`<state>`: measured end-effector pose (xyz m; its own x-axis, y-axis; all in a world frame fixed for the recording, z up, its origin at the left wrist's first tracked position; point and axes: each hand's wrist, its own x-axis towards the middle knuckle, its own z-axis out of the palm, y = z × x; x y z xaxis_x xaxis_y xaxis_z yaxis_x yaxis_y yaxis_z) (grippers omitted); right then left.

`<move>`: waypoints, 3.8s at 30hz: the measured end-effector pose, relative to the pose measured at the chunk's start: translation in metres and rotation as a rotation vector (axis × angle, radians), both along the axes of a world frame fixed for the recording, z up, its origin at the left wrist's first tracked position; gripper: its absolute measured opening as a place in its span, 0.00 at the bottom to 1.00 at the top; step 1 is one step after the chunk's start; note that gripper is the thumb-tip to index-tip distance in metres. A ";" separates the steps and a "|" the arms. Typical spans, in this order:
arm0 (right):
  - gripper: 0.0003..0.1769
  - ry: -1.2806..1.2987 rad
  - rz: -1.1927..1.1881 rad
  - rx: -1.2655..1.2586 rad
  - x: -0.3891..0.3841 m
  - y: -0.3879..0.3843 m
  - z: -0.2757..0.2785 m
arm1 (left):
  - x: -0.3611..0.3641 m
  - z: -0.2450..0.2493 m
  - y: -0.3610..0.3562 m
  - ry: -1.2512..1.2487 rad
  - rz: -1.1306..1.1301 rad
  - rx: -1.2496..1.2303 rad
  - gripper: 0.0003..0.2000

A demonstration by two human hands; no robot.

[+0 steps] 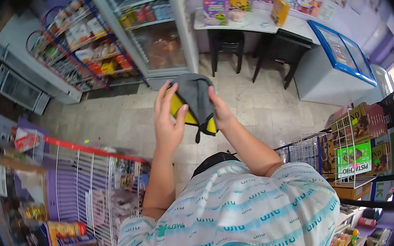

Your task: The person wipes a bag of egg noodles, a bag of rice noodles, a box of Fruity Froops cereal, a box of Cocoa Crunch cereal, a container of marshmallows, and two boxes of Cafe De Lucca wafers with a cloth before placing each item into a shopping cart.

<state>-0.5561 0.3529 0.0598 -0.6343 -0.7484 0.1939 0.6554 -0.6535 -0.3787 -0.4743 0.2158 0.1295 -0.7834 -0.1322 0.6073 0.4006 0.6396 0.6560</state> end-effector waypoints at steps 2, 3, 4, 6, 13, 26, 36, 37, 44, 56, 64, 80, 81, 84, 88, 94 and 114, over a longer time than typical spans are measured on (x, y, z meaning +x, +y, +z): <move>0.32 -0.006 -0.102 0.028 -0.028 0.032 0.001 | -0.043 0.001 0.025 0.025 -0.116 0.019 0.22; 0.32 -0.017 -0.178 0.057 -0.041 0.045 0.002 | -0.062 0.000 0.035 0.033 -0.136 0.018 0.22; 0.32 -0.008 -0.197 0.056 -0.054 0.057 0.003 | -0.081 -0.002 0.044 0.011 -0.191 0.016 0.23; 0.32 -0.046 -0.384 0.122 -0.075 0.078 0.003 | -0.117 -0.007 0.057 -0.008 -0.260 0.014 0.24; 0.28 -0.157 -0.666 0.196 -0.168 0.111 -0.015 | -0.264 -0.043 0.051 -0.165 -0.348 0.203 0.31; 0.23 -0.216 -0.913 0.178 -0.404 0.077 0.005 | -0.639 -0.088 -0.015 -0.195 -0.160 -0.033 0.37; 0.20 -0.293 -0.970 0.202 -0.510 0.100 -0.002 | -0.821 -0.113 -0.020 -0.236 -0.135 -0.433 0.37; 0.21 -0.283 -0.968 0.224 -0.525 0.104 -0.002 | -0.833 -0.117 -0.021 -0.243 -0.129 -0.429 0.37; 0.22 -0.279 -0.959 0.456 -0.638 0.133 0.002 | -0.856 -0.133 -0.008 -0.230 -0.039 -0.630 0.38; 0.29 1.553 -1.043 1.584 -0.726 0.010 -0.083 | -0.827 -0.199 0.009 -0.406 -0.237 0.247 0.30; 0.35 1.214 -1.336 1.812 -0.767 0.068 -0.082 | -0.821 -0.191 0.009 -0.356 -0.321 0.336 0.33; 0.33 0.855 -1.640 1.161 -0.690 0.013 -0.013 | -0.784 -0.117 0.031 -0.481 -0.606 0.887 0.25; 0.38 1.141 -1.627 1.263 -0.677 0.005 -0.029 | -0.786 -0.109 0.030 -0.434 -0.578 1.061 0.25; 0.42 1.249 -1.360 1.582 -0.625 0.004 -0.027 | -0.781 -0.064 0.016 -0.317 -0.544 1.259 0.24; 0.44 0.957 -1.648 1.434 -0.659 0.058 -0.011 | -0.758 -0.022 0.014 -0.307 -0.593 1.140 0.27; 0.43 1.293 -1.517 1.320 -0.650 0.038 0.051 | -0.730 -0.011 0.056 -0.067 -0.443 1.107 0.27; 0.29 0.751 -0.380 0.802 -0.619 0.118 0.029 | -0.551 -0.008 0.033 0.428 0.016 1.131 0.21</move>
<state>-1.1755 0.4708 0.0885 -0.7710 -0.6130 0.1728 -0.0962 -0.1561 -0.9830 -1.0254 0.2488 0.1220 -0.5403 -0.7643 0.3520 0.7195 -0.2027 0.6643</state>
